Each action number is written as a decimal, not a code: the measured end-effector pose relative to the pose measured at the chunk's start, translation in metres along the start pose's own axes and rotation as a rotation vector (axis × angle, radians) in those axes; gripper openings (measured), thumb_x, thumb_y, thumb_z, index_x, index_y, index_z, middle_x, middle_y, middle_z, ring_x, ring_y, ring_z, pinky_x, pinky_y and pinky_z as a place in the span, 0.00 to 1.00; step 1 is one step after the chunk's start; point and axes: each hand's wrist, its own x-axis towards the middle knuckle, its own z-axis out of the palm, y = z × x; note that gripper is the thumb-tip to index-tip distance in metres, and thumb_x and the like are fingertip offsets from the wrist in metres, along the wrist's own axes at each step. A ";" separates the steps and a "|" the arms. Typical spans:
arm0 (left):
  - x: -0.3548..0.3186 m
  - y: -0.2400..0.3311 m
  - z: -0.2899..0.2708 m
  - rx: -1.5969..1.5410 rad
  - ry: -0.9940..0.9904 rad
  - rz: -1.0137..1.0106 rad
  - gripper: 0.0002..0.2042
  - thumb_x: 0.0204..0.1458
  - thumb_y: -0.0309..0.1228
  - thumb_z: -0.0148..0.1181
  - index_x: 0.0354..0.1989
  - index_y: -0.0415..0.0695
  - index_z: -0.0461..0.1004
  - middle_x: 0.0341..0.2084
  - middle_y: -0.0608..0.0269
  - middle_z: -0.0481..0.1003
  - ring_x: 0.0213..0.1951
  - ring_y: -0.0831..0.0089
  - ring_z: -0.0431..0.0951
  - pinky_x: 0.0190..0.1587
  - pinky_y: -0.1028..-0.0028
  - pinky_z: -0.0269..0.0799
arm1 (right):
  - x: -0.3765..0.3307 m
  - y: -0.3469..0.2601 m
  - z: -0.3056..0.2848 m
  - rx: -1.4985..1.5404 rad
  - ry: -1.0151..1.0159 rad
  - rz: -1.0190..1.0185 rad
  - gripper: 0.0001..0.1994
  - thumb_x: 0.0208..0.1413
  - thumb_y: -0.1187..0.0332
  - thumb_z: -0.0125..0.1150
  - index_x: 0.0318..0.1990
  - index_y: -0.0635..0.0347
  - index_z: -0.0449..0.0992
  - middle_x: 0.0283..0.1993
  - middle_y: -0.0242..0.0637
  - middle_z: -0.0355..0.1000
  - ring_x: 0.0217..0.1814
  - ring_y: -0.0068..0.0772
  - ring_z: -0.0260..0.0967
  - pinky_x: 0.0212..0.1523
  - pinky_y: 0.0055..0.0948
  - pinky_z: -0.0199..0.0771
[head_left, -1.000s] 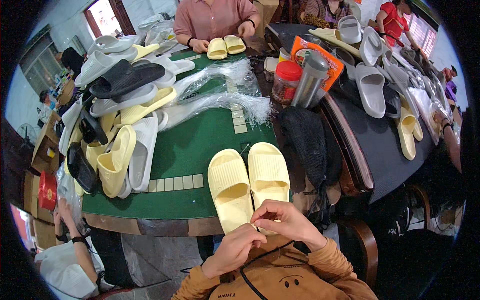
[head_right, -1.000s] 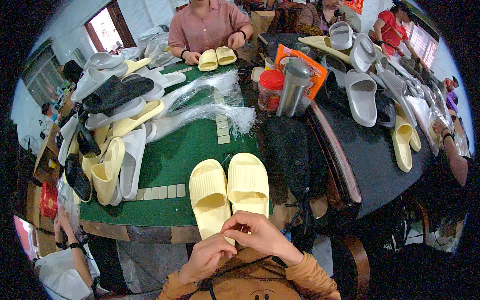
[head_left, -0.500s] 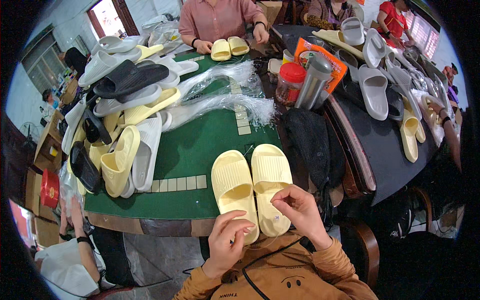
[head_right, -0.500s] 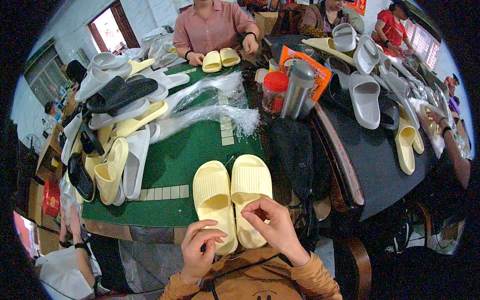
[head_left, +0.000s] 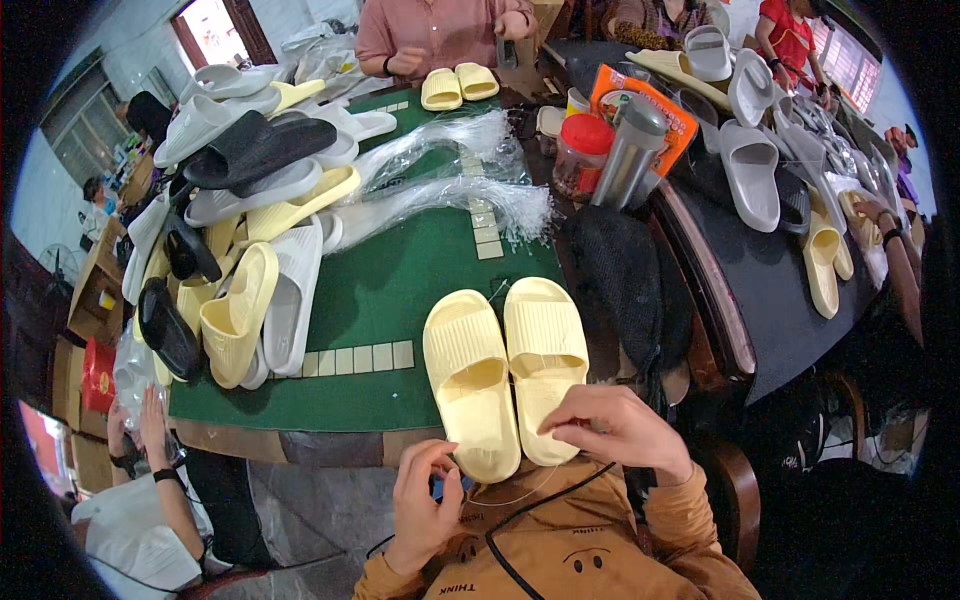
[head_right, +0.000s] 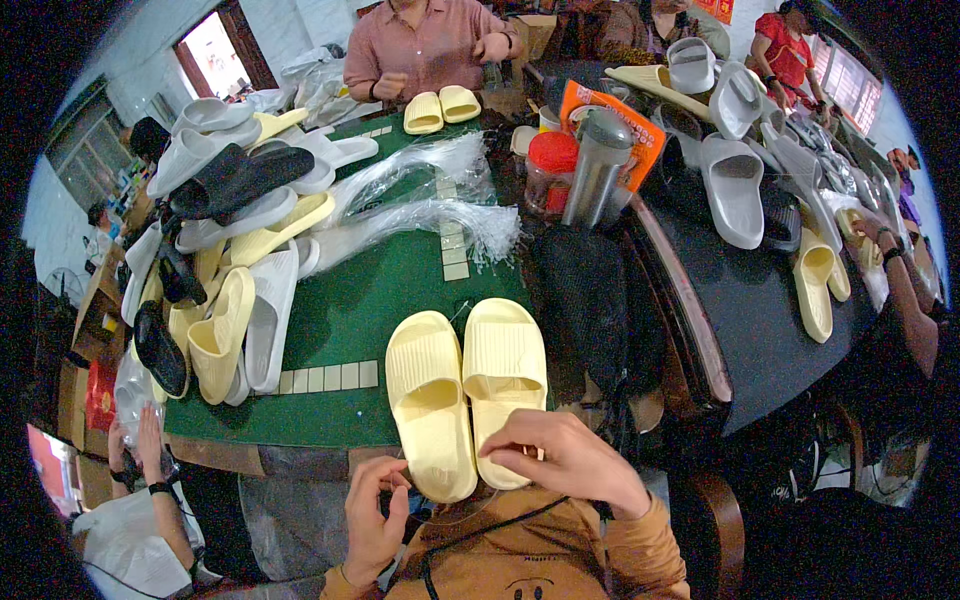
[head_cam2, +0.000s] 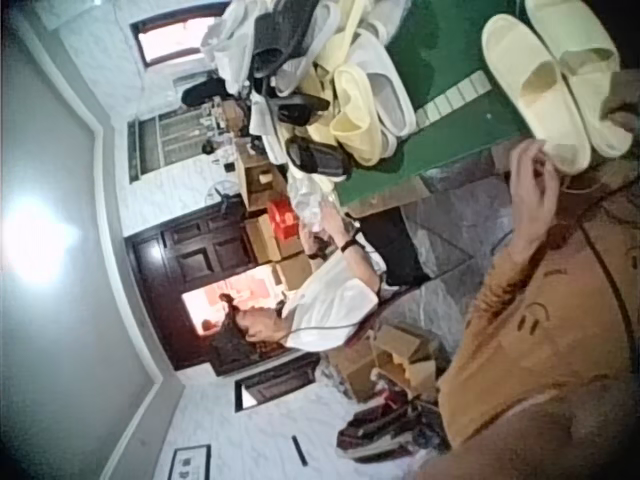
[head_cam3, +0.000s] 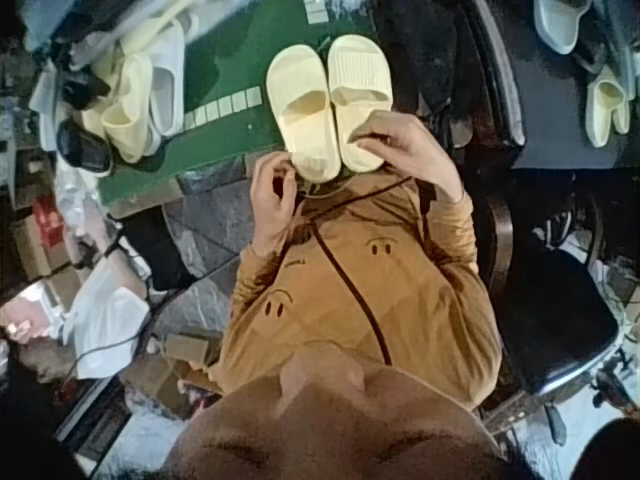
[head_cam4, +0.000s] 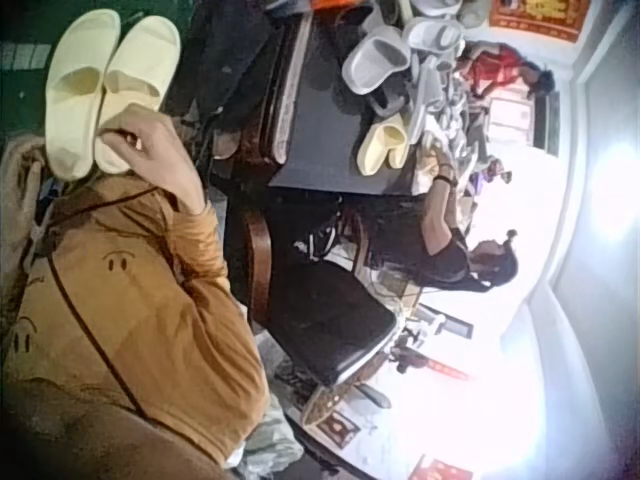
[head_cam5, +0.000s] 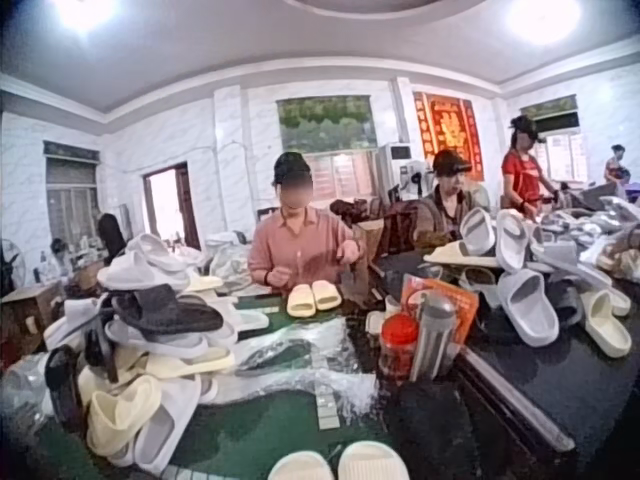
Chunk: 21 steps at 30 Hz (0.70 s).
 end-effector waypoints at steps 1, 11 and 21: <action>0.000 -0.002 0.000 -0.007 -0.010 -0.028 0.14 0.54 0.20 0.54 0.50 0.35 0.70 0.46 0.51 0.70 0.34 0.68 0.73 0.38 0.72 0.72 | -0.004 0.001 -0.005 0.018 -0.086 -0.012 0.08 0.58 0.68 0.60 0.41 0.63 0.79 0.32 0.40 0.73 0.33 0.39 0.73 0.35 0.32 0.71; 0.010 -0.005 0.009 0.098 -0.129 -0.095 0.21 0.55 0.23 0.56 0.58 0.32 0.64 0.50 0.52 0.65 0.33 0.72 0.70 0.38 0.74 0.70 | -0.014 0.018 -0.009 -0.128 -0.342 0.080 0.14 0.63 0.59 0.53 0.41 0.61 0.78 0.35 0.44 0.74 0.41 0.50 0.73 0.41 0.42 0.72; 0.040 0.007 0.008 0.132 -0.281 -0.178 0.25 0.57 0.29 0.58 0.61 0.30 0.62 0.53 0.45 0.64 0.40 0.63 0.75 0.43 0.69 0.73 | -0.003 0.024 0.008 -0.224 0.057 0.113 0.11 0.60 0.65 0.56 0.43 0.63 0.78 0.36 0.45 0.72 0.40 0.50 0.72 0.41 0.41 0.73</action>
